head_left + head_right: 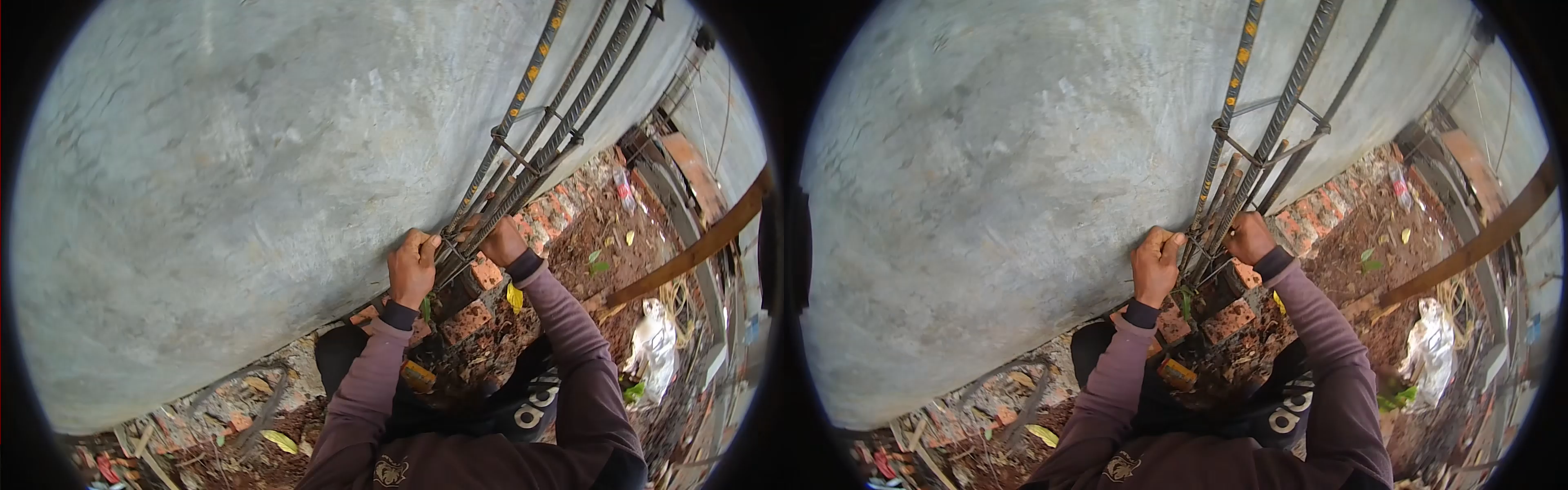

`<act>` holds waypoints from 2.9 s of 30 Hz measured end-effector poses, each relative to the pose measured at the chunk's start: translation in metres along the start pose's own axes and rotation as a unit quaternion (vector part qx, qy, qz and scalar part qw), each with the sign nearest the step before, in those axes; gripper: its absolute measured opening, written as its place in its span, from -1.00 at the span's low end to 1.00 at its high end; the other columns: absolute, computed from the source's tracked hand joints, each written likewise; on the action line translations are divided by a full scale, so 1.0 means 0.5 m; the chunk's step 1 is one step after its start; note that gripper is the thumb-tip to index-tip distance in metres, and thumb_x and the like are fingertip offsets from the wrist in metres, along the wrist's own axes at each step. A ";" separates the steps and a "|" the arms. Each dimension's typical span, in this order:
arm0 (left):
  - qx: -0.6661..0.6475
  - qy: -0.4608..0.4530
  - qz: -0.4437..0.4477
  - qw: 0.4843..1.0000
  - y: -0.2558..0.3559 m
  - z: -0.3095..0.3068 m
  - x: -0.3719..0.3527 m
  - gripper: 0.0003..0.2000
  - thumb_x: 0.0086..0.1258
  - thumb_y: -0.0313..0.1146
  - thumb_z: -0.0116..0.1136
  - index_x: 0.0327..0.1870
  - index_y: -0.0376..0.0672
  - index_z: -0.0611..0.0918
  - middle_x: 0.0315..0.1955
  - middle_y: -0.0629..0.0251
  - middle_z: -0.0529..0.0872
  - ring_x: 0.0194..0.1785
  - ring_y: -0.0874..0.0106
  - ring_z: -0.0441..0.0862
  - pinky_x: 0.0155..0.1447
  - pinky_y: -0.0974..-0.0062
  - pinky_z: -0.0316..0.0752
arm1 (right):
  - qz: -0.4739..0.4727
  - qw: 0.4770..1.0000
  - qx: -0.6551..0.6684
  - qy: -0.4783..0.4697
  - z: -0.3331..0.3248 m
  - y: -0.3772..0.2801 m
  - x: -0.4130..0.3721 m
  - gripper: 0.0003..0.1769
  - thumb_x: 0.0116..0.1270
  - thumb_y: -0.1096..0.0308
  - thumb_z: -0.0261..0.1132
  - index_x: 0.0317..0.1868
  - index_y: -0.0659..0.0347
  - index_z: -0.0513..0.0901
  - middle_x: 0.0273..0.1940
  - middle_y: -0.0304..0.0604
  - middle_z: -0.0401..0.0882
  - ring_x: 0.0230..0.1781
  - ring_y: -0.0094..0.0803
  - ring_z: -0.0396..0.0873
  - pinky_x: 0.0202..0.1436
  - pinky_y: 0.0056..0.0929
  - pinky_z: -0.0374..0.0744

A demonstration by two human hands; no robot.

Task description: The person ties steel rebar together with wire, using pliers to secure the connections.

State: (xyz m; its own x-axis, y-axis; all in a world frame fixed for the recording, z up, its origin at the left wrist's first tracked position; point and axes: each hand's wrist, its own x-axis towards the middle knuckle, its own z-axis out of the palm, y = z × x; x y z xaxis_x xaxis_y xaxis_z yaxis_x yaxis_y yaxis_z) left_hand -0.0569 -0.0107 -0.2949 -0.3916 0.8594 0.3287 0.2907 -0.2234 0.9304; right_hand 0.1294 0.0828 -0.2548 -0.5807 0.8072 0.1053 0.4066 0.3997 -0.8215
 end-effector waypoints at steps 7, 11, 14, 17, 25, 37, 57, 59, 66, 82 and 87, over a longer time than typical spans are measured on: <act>0.031 0.037 0.036 0.998 0.009 0.008 -0.011 -0.88 0.38 -0.40 0.23 -0.34 -0.25 0.67 -0.56 0.17 0.66 -0.52 0.25 0.60 -0.40 0.38 0.47 | 0.169 0.894 0.318 0.266 0.211 -0.105 -0.200 -0.75 0.44 0.36 0.22 -0.04 0.40 0.64 -0.26 -0.17 0.68 -0.36 -0.52 0.59 -0.24 -0.50 0.60; 0.069 0.016 0.102 0.992 0.017 -0.002 0.002 -0.91 0.36 -0.45 0.21 -0.31 -0.26 0.69 -0.40 0.18 0.72 -0.32 0.20 0.68 -0.24 0.33 0.55 | 0.188 0.709 0.576 0.363 0.299 -0.125 -0.052 -0.72 0.45 0.27 0.25 -0.11 0.38 0.66 -0.35 -0.23 0.65 -0.41 -0.53 0.55 -0.30 -0.54 0.54; 0.081 -0.007 0.110 0.991 0.012 -0.005 0.004 -0.90 0.35 -0.45 0.22 -0.28 -0.30 0.70 -0.35 0.13 0.74 -0.28 0.22 0.69 -0.17 0.35 0.56 | 0.177 0.653 0.634 0.374 0.299 -0.114 -0.026 -0.75 0.44 0.27 0.25 -0.16 0.33 0.67 -0.32 -0.22 0.65 -0.38 -0.52 0.56 -0.29 -0.52 0.54; 0.079 -0.034 0.165 0.982 0.007 -0.015 0.008 -0.90 0.37 -0.47 0.18 -0.24 -0.29 0.70 -0.30 0.11 0.74 -0.21 0.20 0.70 -0.12 0.35 0.57 | 0.195 0.634 0.637 0.394 0.299 -0.110 -0.013 -0.78 0.43 0.30 0.27 -0.28 0.31 0.68 -0.37 -0.25 0.64 -0.42 -0.53 0.54 -0.33 -0.52 0.53; 0.138 -0.148 0.030 0.979 0.029 -0.092 -0.001 -0.80 0.40 -0.49 0.08 -0.07 -0.30 0.69 -0.24 0.06 0.75 -0.15 0.19 0.71 -0.04 0.33 0.57 | 0.190 0.721 0.442 0.498 0.341 -0.130 0.002 -0.74 0.42 0.33 0.24 -0.39 0.33 0.64 -0.52 -0.25 0.58 -0.57 -0.57 0.46 -0.44 -0.53 0.46; -0.432 -0.179 -0.403 0.787 -0.020 -0.130 0.000 -0.72 0.48 -0.33 0.05 0.06 -0.32 0.60 -0.58 0.62 0.35 -0.65 0.78 0.17 -0.63 0.77 0.06 | 0.102 0.880 0.149 0.440 0.347 -0.087 -0.012 -0.67 0.46 0.31 0.16 -0.49 0.26 0.45 -0.60 -0.33 0.46 -0.59 -0.63 0.31 -0.51 -0.52 0.32; -0.398 -0.178 -0.356 0.827 -0.006 -0.125 -0.017 -0.72 0.47 -0.37 0.04 0.08 -0.33 0.59 -0.53 0.60 0.41 -0.61 0.79 0.21 -0.59 0.81 0.10 | 0.102 0.880 0.151 0.439 0.354 -0.085 -0.026 -0.75 0.40 0.39 0.18 -0.44 0.32 0.44 -0.60 -0.14 0.38 -0.58 -0.44 0.30 -0.47 -0.37 0.35; -0.357 -0.174 -0.307 0.865 0.015 -0.113 -0.019 -0.74 0.47 -0.40 0.03 0.04 -0.33 0.62 -0.52 0.57 0.45 -0.59 0.81 0.22 -0.57 0.81 0.09 | 0.059 0.886 0.103 0.448 0.359 -0.072 -0.023 -0.78 0.45 0.37 0.17 -0.36 0.31 0.53 -0.55 -0.27 0.44 -0.51 -0.56 0.35 -0.41 -0.47 0.40; 0.015 -0.153 0.041 0.987 0.016 -0.094 -0.045 -0.78 0.41 -0.48 0.03 -0.07 -0.38 0.67 -0.29 0.05 0.75 -0.28 0.29 0.69 -0.14 0.35 0.56 | 0.019 0.858 0.194 0.475 0.389 -0.018 0.022 -0.75 0.49 0.25 0.18 -0.27 0.27 0.58 -0.48 -0.34 0.46 -0.42 -0.60 0.36 -0.34 -0.52 0.40; 0.091 -0.205 0.092 0.970 0.050 -0.092 -0.054 -0.70 0.38 -0.55 -0.02 0.09 -0.40 0.61 -0.42 0.14 0.67 -0.48 0.34 0.57 -0.39 0.49 0.43 | 0.079 0.861 0.139 0.482 0.397 -0.005 0.028 -0.88 0.33 0.44 0.20 -0.38 0.27 0.49 -0.58 -0.05 0.29 -0.59 -0.37 0.32 -0.45 -0.28 0.39; 0.217 -0.225 0.152 0.938 0.068 -0.108 -0.071 -0.64 0.29 -0.59 -0.02 0.11 -0.39 0.60 -0.32 -0.11 0.68 -0.32 0.02 0.66 -0.27 0.23 0.52 | 0.018 0.942 0.227 0.246 0.292 -0.022 -0.037 -0.69 0.33 0.41 0.16 0.04 0.34 0.59 -0.48 -0.19 0.49 -0.52 -0.41 0.46 -0.36 -0.39 0.48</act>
State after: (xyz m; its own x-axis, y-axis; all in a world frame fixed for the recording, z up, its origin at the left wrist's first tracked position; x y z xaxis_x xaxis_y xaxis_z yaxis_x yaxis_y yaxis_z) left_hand -0.0804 -0.0734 -0.2660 0.1457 0.9153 0.3755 0.6952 -0.3648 0.6194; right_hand 0.0328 0.0004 -0.3295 -0.1291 0.9650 0.2281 0.0118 0.2316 -0.9728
